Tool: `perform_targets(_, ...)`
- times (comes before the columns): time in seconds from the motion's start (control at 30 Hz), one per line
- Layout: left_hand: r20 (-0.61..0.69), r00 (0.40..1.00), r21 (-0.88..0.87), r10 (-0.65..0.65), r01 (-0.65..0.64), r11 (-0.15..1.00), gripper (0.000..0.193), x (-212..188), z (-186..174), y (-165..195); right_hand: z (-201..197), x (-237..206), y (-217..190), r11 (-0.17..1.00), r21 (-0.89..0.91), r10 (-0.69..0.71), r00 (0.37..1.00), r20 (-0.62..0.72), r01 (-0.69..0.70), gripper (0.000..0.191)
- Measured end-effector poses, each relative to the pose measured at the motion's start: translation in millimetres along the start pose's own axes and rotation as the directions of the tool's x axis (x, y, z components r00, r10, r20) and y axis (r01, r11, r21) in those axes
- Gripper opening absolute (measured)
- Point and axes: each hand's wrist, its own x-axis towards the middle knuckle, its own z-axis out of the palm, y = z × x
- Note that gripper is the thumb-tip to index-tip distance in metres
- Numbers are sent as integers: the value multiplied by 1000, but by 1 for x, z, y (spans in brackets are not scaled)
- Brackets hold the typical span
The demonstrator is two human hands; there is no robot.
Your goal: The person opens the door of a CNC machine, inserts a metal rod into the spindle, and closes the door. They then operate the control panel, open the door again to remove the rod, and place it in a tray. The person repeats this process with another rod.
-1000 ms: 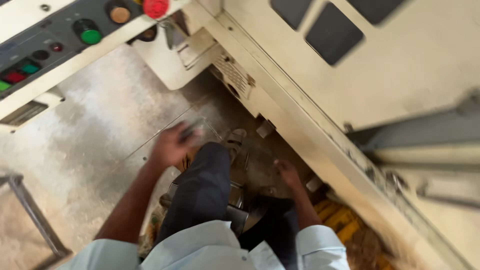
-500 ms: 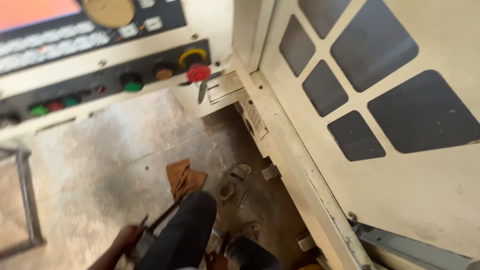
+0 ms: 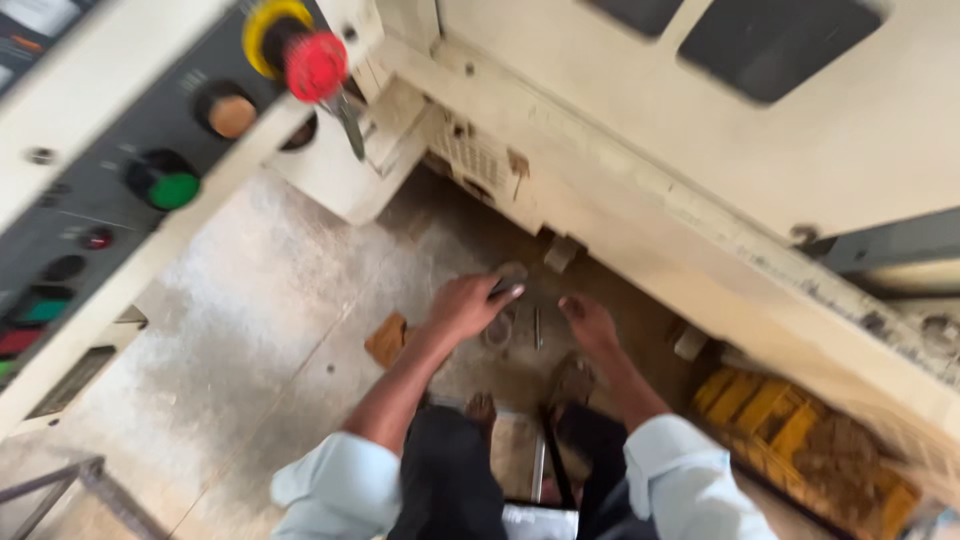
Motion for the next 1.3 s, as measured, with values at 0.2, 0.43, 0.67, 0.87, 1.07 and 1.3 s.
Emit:
perform_targets(0.2,158,976,-163,-149,175,971,48,18,61,-1,43,26,42,968,-30,251,943,218,-251,47)
perform_targets(0.43,110,987,-383,-113,147,912,46,33,95,-44,116,86,87,962,-256,159,958,238,-96,39)
perform_targets(0.67,-11,983,-645,-181,132,753,41,45,74,-65,172,133,109,938,-340,29,962,272,68,41)
perform_targets(0.87,75,945,-863,-319,222,454,46,36,65,-95,198,153,123,961,-272,151,910,386,-44,58)
perform_targets(1.07,52,885,-810,-463,309,499,47,32,60,-105,213,155,139,928,-368,228,875,427,-62,67)
perform_targets(1.3,33,929,-778,-369,256,574,48,48,76,-80,251,161,180,924,-379,111,914,390,50,68)
